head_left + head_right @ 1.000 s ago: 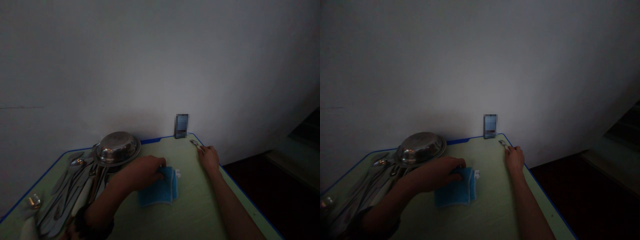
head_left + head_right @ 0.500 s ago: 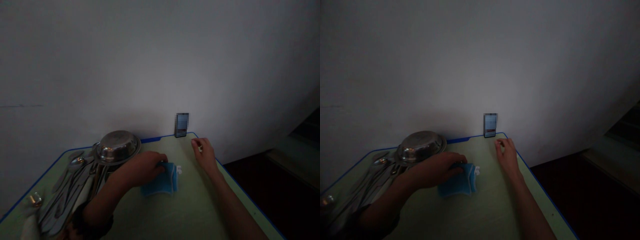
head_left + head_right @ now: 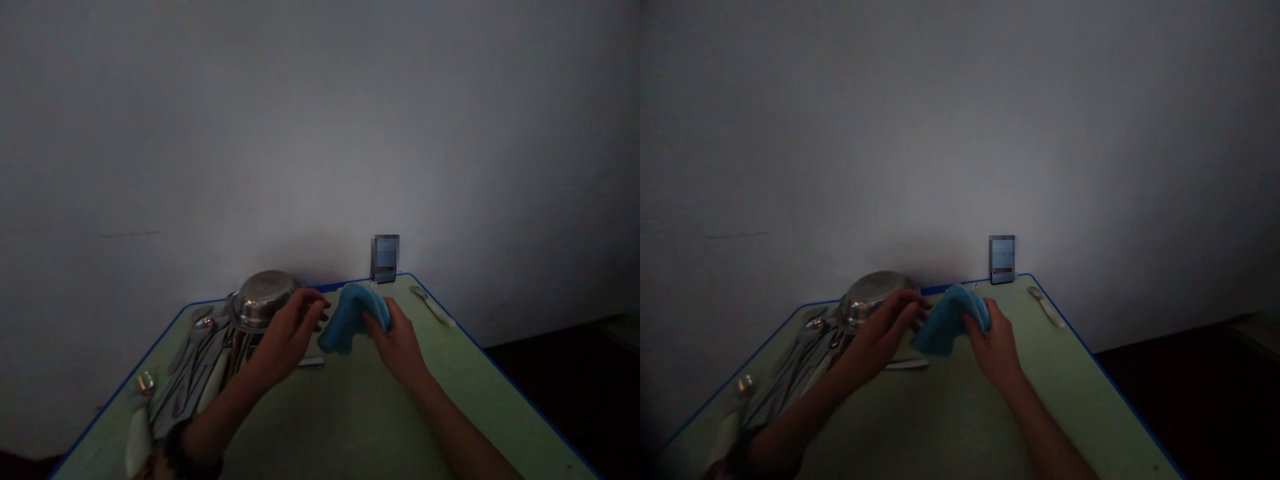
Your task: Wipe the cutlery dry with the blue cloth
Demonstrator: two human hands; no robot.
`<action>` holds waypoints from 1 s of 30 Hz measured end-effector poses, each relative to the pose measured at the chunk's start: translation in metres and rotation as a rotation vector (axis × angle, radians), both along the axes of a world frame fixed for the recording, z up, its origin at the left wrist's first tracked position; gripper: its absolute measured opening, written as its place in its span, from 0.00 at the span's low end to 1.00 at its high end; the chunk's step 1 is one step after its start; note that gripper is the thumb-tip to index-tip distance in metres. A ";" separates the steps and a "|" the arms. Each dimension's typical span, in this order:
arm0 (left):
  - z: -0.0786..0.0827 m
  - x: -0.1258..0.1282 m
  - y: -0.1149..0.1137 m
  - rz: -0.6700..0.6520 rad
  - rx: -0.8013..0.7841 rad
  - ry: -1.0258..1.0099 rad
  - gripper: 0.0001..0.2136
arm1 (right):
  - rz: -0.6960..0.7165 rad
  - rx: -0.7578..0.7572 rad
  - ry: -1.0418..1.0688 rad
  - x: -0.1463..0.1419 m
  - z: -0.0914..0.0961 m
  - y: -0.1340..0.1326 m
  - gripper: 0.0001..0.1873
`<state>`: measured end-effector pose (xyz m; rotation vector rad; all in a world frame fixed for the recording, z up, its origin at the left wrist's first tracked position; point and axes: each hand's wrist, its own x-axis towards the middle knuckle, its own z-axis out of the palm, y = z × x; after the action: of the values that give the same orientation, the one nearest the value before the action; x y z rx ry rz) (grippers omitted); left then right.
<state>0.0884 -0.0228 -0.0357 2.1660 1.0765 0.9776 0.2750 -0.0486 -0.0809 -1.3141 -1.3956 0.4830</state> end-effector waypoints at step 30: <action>-0.022 -0.135 0.048 0.115 0.189 0.621 0.37 | 0.066 -0.153 -0.260 -0.003 -0.047 0.015 0.14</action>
<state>-0.0464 0.0252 -0.0576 2.6773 1.4423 0.4598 0.2716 -0.0331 -0.1274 -1.4992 -1.6464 0.4835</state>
